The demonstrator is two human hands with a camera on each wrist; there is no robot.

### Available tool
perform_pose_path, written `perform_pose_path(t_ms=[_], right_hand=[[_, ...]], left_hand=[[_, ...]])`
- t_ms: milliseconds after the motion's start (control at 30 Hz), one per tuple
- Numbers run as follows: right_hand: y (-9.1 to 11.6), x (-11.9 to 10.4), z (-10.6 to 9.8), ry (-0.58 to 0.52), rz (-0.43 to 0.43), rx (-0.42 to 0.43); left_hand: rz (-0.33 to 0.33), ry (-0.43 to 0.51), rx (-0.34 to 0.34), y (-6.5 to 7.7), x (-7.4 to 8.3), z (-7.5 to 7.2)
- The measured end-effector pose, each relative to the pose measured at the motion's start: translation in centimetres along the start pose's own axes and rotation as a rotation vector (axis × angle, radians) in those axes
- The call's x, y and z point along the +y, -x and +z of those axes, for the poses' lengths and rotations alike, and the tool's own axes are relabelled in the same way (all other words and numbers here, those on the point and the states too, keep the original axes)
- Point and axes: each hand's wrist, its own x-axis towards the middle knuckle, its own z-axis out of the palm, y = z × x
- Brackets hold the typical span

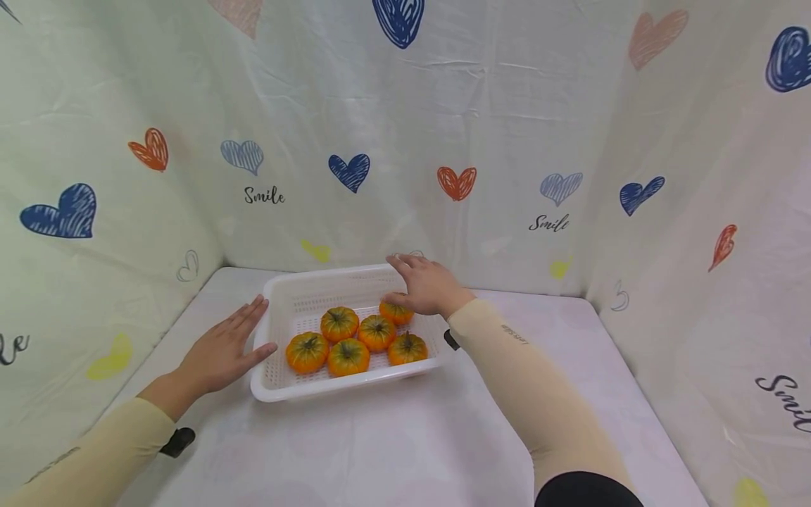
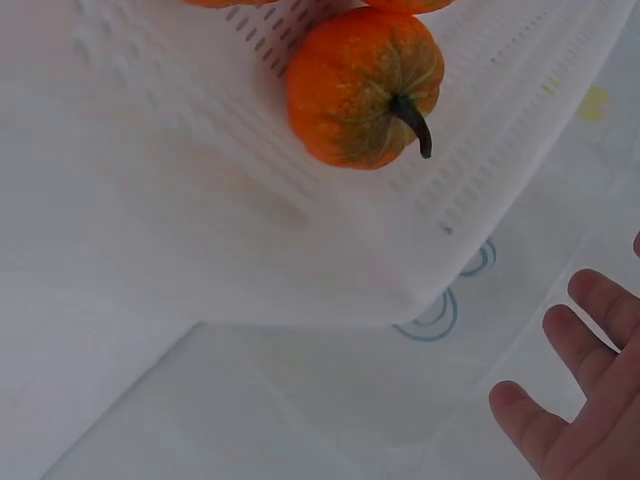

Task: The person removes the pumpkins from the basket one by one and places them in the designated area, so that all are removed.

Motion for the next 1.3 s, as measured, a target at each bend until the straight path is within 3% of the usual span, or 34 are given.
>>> perform_pose_path(t_ms=[167, 733, 1100, 1300], right_hand=[[-1.1, -0.8, 0.5, -0.054, 0.004, -0.049], [-4.9, -4.0, 3.7, -0.406, -0.009, -0.174], [-5.9, -5.3, 5.5, -0.454, 0.016, -0.245], [-6.2, -5.3, 6.9, -0.457, -0.019, -0.266]], left_hand=[[0.002, 0.017, -0.002, 0.0, 0.0, 0.0], [-0.009, 0.039, 0.006, -0.2, -0.3, 0.6], [-0.006, 0.046, 0.009, -0.4, -0.2, 0.5], [-0.017, 0.04, 0.008, -0.4, -0.2, 0.6]])
